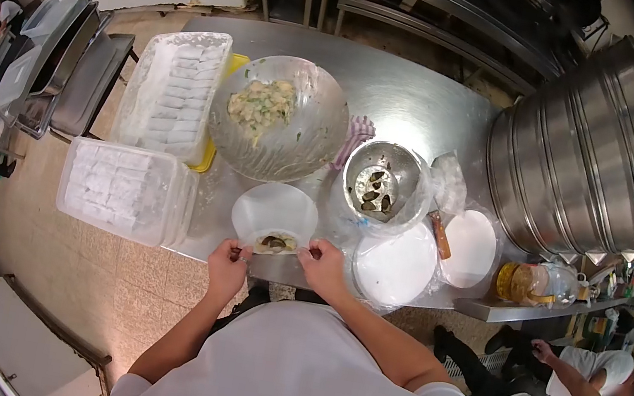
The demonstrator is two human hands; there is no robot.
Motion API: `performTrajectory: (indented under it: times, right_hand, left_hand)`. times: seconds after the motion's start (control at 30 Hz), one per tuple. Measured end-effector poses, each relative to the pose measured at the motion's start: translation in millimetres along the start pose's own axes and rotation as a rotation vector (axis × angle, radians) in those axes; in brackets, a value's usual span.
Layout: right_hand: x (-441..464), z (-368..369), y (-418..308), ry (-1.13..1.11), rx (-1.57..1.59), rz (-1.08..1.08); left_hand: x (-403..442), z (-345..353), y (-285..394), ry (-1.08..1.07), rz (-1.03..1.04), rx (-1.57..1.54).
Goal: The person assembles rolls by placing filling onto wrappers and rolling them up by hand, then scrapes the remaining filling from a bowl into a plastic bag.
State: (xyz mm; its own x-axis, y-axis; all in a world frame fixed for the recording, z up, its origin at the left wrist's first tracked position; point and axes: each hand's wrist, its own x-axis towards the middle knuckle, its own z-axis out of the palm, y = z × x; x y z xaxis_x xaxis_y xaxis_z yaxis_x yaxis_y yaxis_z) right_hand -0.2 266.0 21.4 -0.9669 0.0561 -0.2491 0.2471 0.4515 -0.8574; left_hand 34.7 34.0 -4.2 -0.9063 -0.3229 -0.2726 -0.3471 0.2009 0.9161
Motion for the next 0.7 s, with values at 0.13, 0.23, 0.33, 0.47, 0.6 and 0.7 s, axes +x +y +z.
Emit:
performTrajectory:
  times: [0.13,0.23,0.33,0.47,0.6,0.7]
  right_hand:
    - [3.7,-34.7,-29.6,0.009,-0.305,-0.219]
    - [36.3,-79.9,-70.0,0.202,-0.308,-0.259]
    - [112.2,-126.9,-48.3,0.295,-0.425,-0.212]
    - [173.6,-143.2,-2.5,0.1,-0.787,-0.048]
    - [193.4,-139.5,-1.0,-0.015,-0.915,-0.069]
    - [192.1,-140.2,-19.4,-0.108,-0.985,-0.105]
  left_hand:
    - [2.0,-2.3,-7.4,-0.016,-0.021,-0.016]
    - [1.9,-2.9,-9.6,-0.015,-0.013,0.017]
    - [0.6,-1.8,-2.0,-0.009,-0.012,-0.004]
    - [0.2,-2.7,-6.0,-0.016,-0.026,-0.004]
    - [-0.1,-2.5,-3.7,-0.008,-0.034,0.001]
    - [-0.8,-2.8,-0.1,-0.008,-0.017,0.039]
